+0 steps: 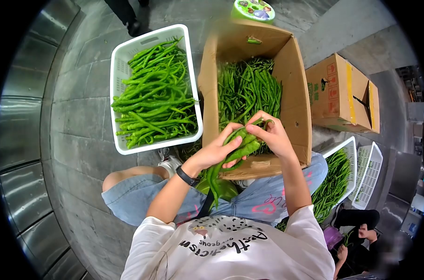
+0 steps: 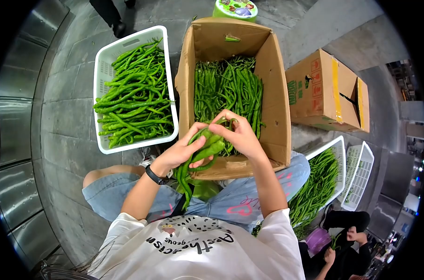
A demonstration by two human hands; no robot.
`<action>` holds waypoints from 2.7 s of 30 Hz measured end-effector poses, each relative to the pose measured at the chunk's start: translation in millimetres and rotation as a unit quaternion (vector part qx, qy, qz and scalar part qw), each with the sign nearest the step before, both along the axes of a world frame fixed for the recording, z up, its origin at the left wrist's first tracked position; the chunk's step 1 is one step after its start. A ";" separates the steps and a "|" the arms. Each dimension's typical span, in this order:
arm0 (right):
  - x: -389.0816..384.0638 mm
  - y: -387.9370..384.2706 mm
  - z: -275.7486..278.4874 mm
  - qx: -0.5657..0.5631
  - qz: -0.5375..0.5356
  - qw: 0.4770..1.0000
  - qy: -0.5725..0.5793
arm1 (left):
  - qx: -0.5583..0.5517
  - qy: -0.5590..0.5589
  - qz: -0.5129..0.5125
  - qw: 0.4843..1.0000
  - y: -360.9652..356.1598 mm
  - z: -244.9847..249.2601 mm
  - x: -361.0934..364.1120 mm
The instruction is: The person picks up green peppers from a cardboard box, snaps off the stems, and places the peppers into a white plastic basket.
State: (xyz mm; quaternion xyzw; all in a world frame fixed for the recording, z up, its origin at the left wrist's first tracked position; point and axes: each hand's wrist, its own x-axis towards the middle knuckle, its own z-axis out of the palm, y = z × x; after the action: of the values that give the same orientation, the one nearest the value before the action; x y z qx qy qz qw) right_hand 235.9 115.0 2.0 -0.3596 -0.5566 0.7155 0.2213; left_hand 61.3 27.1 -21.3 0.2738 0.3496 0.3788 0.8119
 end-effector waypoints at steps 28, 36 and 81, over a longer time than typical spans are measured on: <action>-17.4 -9.9 25.5 0.495 0.174 0.835 -0.165 | 0.048 0.114 -0.037 0.992 3.0 -6.3 3.4; 2.4 22.9 47.0 0.469 0.137 0.864 -0.124 | 0.107 0.126 -0.007 0.986 -2.8 -5.9 1.3; -13.1 4.6 37.6 0.442 0.145 0.878 -0.111 | 0.168 0.395 -0.064 0.901 -22.0 53.5 -22.7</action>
State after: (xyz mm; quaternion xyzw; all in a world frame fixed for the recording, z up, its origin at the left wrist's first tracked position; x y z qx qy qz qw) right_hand 222.7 119.6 39.6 -0.2167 -0.8816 0.3747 0.1882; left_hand 38.6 5.1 32.2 0.5551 0.5545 0.2400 0.5716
